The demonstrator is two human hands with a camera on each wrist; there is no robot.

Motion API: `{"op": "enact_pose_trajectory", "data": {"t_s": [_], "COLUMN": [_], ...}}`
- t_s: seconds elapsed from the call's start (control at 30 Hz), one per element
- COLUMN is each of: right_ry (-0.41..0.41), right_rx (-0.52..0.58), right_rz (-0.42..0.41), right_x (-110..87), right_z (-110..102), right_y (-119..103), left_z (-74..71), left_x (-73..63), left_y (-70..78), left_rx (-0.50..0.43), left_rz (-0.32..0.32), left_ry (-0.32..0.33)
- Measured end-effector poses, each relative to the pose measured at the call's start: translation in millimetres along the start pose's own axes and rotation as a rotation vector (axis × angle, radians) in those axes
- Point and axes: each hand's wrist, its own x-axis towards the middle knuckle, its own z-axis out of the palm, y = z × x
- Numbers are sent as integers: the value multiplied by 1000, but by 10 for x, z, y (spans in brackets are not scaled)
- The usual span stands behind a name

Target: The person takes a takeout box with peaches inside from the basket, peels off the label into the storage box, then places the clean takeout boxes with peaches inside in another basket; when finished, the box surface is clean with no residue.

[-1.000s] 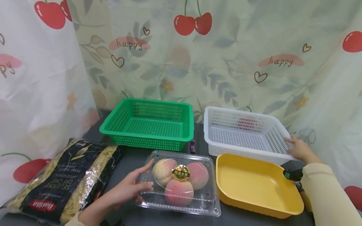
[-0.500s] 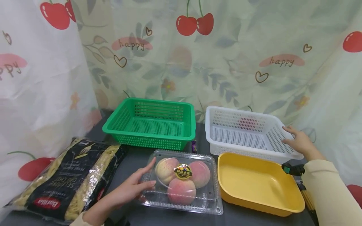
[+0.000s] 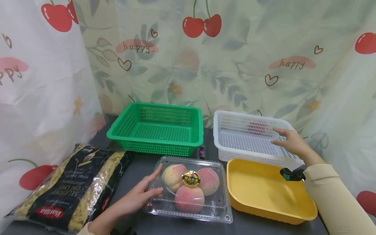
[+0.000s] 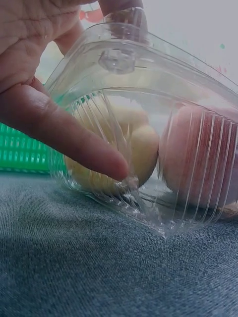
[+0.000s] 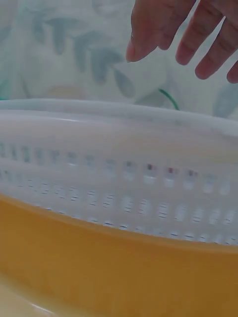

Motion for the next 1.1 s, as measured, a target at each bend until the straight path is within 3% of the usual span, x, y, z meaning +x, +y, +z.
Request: {"op": "enact_pose_trajectory", "data": {"t_s": [0.23,0.63,0.9,1.1], "right_ry": [34,-17,-221,-418], "right_rx": [-28,-16,-2,167], "right_rz": [-149,-352,-479,-561], "right_x": [25,-75,-212,-218], "right_z": [136,519,837,971], "right_y": [-372,-1132,-1610,-1867], "left_z": [16,24,36,33], "left_x": [-12,-24,-25,-35], "left_y": [6,0,3,7], "left_rx": [-3,0,15,19], "left_rz": [19,41,48,43], "left_ry": [-5,0,11,20]}}
